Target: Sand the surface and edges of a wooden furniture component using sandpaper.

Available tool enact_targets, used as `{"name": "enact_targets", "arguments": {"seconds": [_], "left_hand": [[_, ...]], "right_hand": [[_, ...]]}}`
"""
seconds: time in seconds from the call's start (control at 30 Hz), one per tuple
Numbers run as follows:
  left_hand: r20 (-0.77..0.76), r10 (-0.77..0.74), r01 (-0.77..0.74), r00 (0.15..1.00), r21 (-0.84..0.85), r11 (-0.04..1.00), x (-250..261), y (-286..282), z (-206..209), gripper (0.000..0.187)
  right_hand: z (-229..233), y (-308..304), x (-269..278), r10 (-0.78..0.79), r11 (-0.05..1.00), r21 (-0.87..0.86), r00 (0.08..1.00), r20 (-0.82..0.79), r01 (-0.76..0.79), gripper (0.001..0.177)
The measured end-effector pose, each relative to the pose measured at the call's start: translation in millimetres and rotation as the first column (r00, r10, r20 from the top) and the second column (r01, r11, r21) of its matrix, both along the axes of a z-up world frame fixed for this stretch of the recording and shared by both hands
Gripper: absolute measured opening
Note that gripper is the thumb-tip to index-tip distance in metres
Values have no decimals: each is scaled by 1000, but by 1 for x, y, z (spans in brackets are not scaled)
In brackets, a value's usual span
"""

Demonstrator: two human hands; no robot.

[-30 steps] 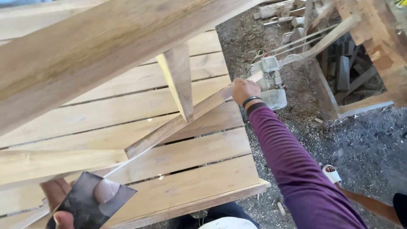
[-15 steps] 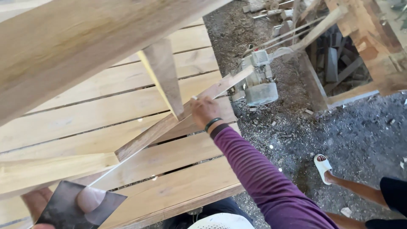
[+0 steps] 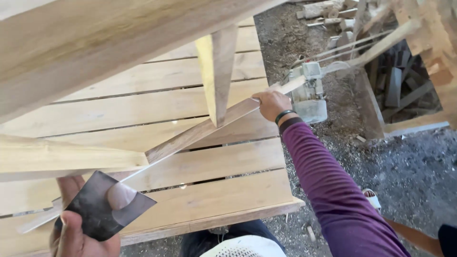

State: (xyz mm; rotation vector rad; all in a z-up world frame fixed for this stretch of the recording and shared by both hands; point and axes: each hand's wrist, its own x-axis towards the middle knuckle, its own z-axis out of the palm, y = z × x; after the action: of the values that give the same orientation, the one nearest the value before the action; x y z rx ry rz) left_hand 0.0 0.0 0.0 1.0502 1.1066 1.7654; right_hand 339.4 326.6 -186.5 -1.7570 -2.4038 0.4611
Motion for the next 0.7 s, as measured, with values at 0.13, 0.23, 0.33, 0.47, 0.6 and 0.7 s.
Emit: {"name": "enact_targets", "arguments": {"seconds": [0.13, 0.23, 0.33, 0.47, 0.6, 0.7], "left_hand": [[169, 95, -94, 981, -13, 996, -15, 24, -44, 88], [213, 135, -119, 968, -88, 989, -5, 22, -22, 83], [266, 91, -69, 960, -93, 993, -15, 18, -28, 75], [383, 27, 16, 923, -111, 994, -26, 15, -22, 75], [350, -36, 66, 936, -75, 995, -34, 17, -22, 74], [370, -85, 118, 925, -67, 991, -38, 12, -24, 74]], "right_hand": [[-3, -20, -25, 180, 984, 3, 983, 39, -180, 37], [21, -47, -44, 248, 966, -101, 965, 82, -239, 39], [21, -65, -34, 303, 948, -136, 947, 108, -288, 43], [15, -104, -47, 370, 907, -199, 928, -44, -371, 35], [24, -127, -109, 461, 885, 146, 877, -136, -443, 39], [-4, -138, -134, 340, 912, 256, 940, -36, -320, 40]]}}
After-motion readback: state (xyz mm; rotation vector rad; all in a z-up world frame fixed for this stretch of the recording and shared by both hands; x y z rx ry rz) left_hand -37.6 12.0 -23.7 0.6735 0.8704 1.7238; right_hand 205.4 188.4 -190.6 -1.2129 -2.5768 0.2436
